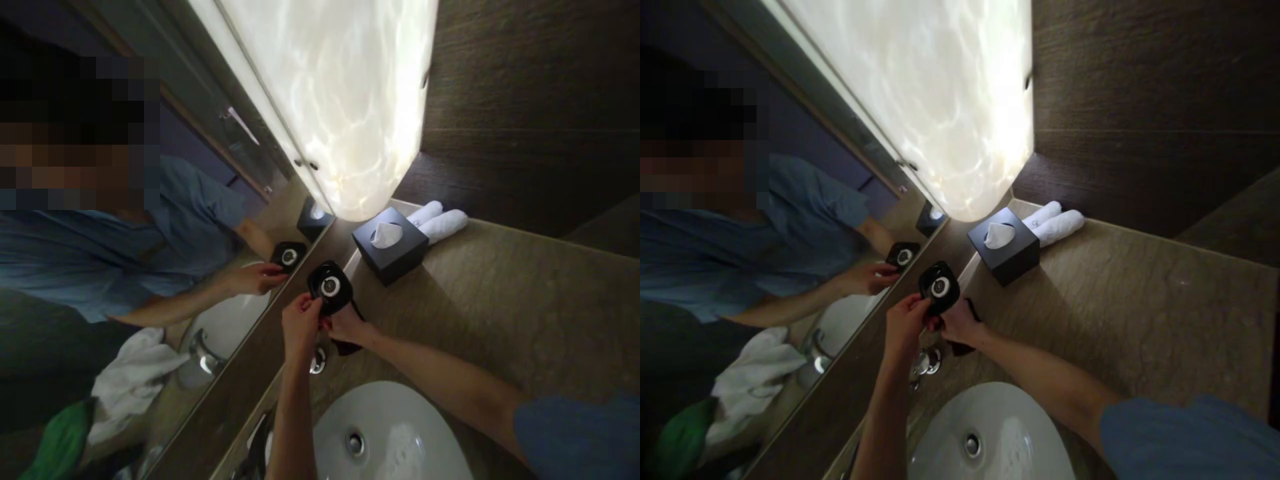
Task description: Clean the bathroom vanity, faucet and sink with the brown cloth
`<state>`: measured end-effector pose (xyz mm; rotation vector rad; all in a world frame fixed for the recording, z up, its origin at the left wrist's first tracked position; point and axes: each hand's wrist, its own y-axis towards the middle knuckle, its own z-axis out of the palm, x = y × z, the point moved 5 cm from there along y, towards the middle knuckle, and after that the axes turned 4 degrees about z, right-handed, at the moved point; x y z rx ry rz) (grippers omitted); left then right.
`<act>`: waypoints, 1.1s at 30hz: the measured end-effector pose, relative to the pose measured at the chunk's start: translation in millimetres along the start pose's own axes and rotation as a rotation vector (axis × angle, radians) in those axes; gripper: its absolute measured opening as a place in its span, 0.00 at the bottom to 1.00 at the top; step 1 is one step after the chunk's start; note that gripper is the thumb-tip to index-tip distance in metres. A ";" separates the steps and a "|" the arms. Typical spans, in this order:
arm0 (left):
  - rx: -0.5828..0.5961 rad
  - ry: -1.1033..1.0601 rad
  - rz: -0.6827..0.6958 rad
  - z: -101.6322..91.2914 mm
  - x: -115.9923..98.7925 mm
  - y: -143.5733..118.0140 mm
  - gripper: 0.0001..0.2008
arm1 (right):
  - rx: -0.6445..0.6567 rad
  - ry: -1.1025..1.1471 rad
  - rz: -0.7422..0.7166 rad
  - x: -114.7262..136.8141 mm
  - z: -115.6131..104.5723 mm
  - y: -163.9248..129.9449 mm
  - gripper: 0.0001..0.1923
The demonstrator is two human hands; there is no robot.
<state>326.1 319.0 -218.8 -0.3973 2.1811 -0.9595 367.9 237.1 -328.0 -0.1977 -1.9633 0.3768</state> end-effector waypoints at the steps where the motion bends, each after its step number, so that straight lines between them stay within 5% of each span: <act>1: 0.005 0.030 -0.006 3.3 0.2 5.2 0.17 | 0.083 0.008 -0.125 7.5 4.2 -4.3 0.18; 4: 0.049 0.104 -0.045 34.7 10.6 19.8 0.11 | 0.157 0.078 -0.331 -0.1 -22.4 -53.7 0.24; 10: 0.127 0.131 -0.085 105.2 43.2 38.1 0.07 | -0.309 -0.208 0.020 -110.6 -182.3 -152.1 0.28; 13: 0.129 0.114 -0.076 121.1 42.5 46.8 0.08 | -0.361 -0.433 0.081 -121.5 -207.4 -167.3 0.25; 16: 0.131 0.118 -0.083 124.9 36.7 39.1 0.11 | -0.207 -0.427 -0.008 -87.6 -172.1 -190.8 0.26; 19: -0.011 0.154 -0.044 106.7 40.5 -7.6 0.21 | -0.016 -0.208 -0.194 -43.0 -131.6 -216.8 0.29; 21: -0.174 0.156 0.052 87.2 51.9 -67.3 0.20 | -0.001 -0.001 -0.263 -22.1 -117.4 -207.9 0.30; 24: -0.548 0.096 0.372 56.9 76.9 -190.0 0.14 | -0.023 0.134 -0.294 13.6 -86.8 -145.1 0.22; 27: -0.613 0.011 0.095 45.0 130.8 -293.7 0.14 | 0.313 -0.187 -0.372 69.1 -13.2 -72.2 0.33; 29: -0.658 -0.089 -0.142 39.3 160.6 -343.9 0.19 | 0.503 -0.414 -0.373 97.9 33.7 -43.0 0.27; 33: -0.696 -0.150 -0.258 19.3 186.0 -393.6 0.24 | 0.445 -0.515 -0.334 116.0 67.1 -43.5 0.22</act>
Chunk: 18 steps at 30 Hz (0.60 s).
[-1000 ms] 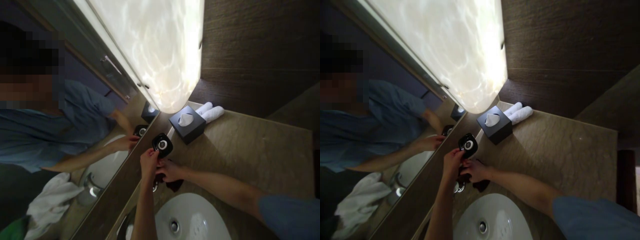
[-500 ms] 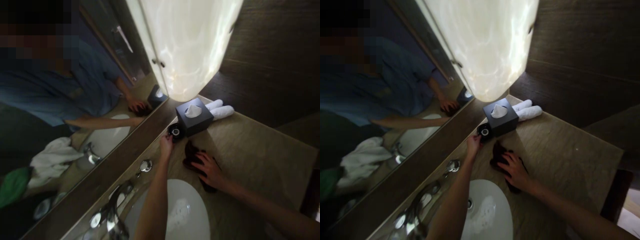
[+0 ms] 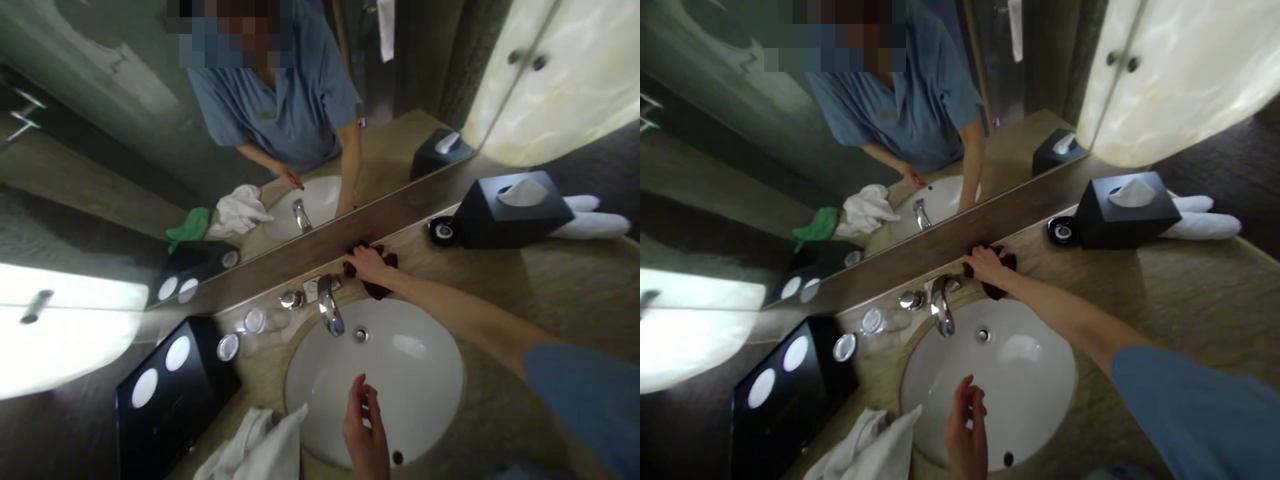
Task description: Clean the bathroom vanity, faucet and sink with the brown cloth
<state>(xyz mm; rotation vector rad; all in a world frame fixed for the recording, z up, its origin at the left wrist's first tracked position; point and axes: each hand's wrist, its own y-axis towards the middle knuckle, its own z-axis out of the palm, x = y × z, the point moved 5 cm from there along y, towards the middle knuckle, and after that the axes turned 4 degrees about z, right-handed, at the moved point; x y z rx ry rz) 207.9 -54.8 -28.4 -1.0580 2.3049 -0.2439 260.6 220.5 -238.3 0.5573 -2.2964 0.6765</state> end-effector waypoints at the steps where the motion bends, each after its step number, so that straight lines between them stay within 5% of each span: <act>1: -0.019 -0.004 -0.004 -11.7 4.0 2.6 0.24 | -0.088 0.004 0.050 -1.7 4.3 -11.8 0.24; 5: -0.166 -0.011 -0.031 -66.0 23.2 26.4 0.22 | -0.638 -0.012 0.316 -11.9 29.3 -89.4 0.30; 7: -0.192 -0.005 -0.030 -86.6 31.9 40.5 0.23 | -0.773 -0.004 0.298 2.8 47.7 -115.2 0.26; 9: -0.181 -0.010 0.012 -96.8 36.1 52.8 0.24 | -0.667 0.047 0.139 29.0 62.8 -115.1 0.22; 11: -0.143 -0.033 0.080 -97.3 35.7 61.9 0.23 | -0.403 0.139 0.006 50.0 66.2 -97.2 0.19; 13: -0.117 -0.074 0.151 -94.4 33.1 67.7 0.22 | -0.220 0.250 -0.006 51.3 46.7 -75.3 0.19; 15: -0.133 -0.090 0.179 -94.1 32.3 71.2 0.21 | -0.339 0.299 0.009 31.9 1.0 -57.0 0.21; 17: -0.148 -0.085 0.171 -96.4 34.4 72.7 0.20 | -0.547 0.190 -0.013 1.3 -45.9 -43.8 0.23; 18: -0.146 -0.085 0.156 -97.8 36.8 72.8 0.19 | -0.548 0.090 -0.051 -13.6 -59.7 -35.7 0.23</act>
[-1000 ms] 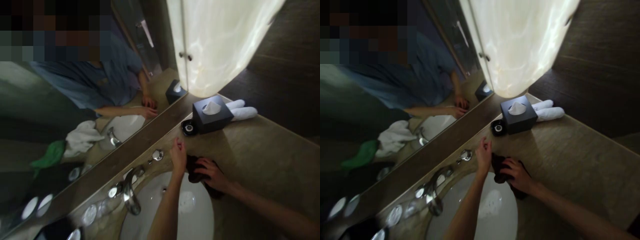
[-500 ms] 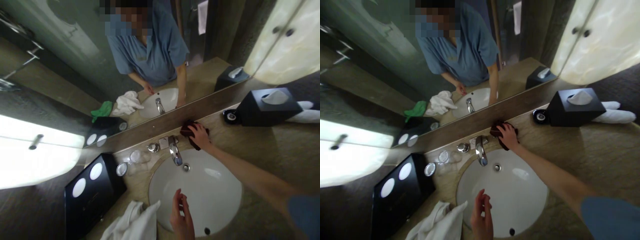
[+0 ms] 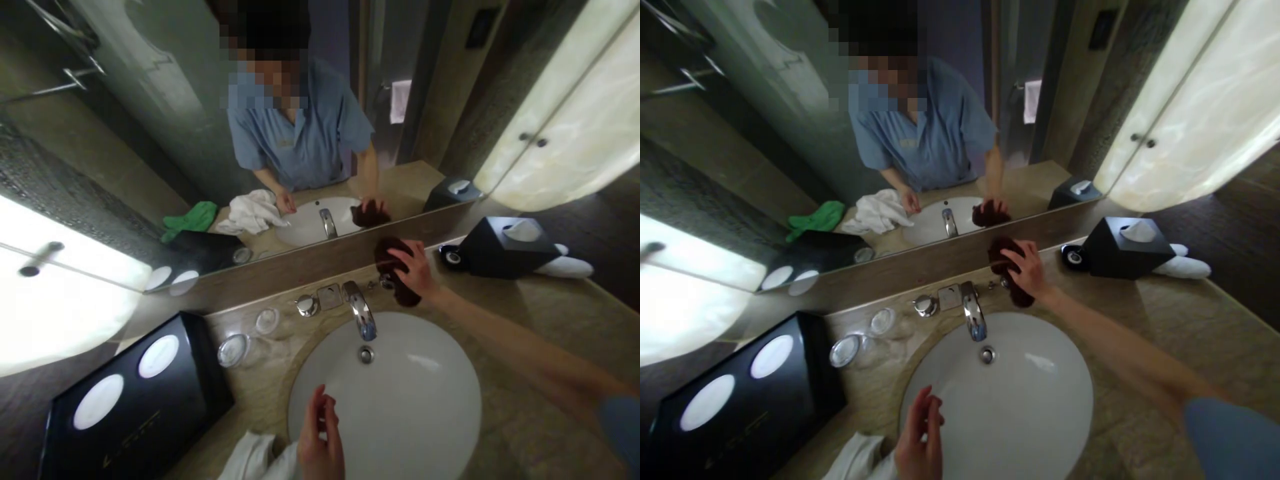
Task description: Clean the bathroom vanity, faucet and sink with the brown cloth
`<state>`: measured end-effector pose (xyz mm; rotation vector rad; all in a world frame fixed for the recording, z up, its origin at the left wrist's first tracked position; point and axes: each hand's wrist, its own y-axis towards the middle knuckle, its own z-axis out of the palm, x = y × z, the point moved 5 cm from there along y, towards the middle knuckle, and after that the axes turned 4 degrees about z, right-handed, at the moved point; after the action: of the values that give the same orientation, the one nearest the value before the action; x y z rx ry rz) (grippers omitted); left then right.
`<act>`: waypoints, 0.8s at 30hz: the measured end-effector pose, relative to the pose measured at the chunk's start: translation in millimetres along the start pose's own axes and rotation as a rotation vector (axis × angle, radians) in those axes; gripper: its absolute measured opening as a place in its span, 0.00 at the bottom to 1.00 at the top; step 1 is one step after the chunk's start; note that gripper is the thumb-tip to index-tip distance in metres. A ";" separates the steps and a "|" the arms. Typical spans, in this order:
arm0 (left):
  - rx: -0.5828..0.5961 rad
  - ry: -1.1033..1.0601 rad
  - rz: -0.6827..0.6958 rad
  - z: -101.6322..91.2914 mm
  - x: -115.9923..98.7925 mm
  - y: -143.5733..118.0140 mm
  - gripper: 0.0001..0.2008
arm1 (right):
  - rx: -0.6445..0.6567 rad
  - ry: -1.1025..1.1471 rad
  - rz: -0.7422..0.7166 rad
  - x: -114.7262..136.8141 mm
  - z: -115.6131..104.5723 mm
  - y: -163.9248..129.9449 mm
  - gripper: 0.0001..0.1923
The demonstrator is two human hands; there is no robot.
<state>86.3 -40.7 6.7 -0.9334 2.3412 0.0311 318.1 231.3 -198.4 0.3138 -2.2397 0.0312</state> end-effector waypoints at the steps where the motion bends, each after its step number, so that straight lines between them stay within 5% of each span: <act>1: 0.008 -0.002 -0.010 -1.5 2.6 -0.7 0.20 | 0.104 -0.086 -0.084 -12.9 -0.4 10.6 0.23; 4: 0.028 -0.017 -0.002 -4.8 13.7 -5.1 0.20 | 0.572 -0.214 -0.351 -31.5 22.8 23.1 0.26; 6: 0.034 -0.014 -0.021 -4.1 25.8 -7.1 0.20 | 0.509 -0.165 -0.492 -10.2 28.5 36.4 0.25; 9: 0.085 -0.024 -0.121 2.5 41.7 -4.6 0.22 | 0.363 -0.044 -0.681 67.2 42.6 65.0 0.23; 12: 0.164 -0.016 -0.118 8.6 36.3 6.6 0.22 | 0.894 -0.136 -0.819 145.7 99.7 82.2 0.24; 15: 0.164 -0.008 -0.030 4.2 22.9 21.6 0.20 | 1.272 -0.290 -0.787 182.4 143.4 83.9 0.23; 20: 0.012 -0.041 -0.024 -14.6 27.8 39.2 0.21 | 1.232 -0.423 -0.680 209.6 137.6 28.0 0.16; 24: 0.066 -0.075 0.040 -8.9 20.5 45.7 0.19 | 1.072 -0.370 -0.580 245.5 122.9 -37.2 0.23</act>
<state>41.1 -21.1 -6.3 -0.8394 2.2778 0.0051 84.8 126.8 -91.7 1.6253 -2.1919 0.9351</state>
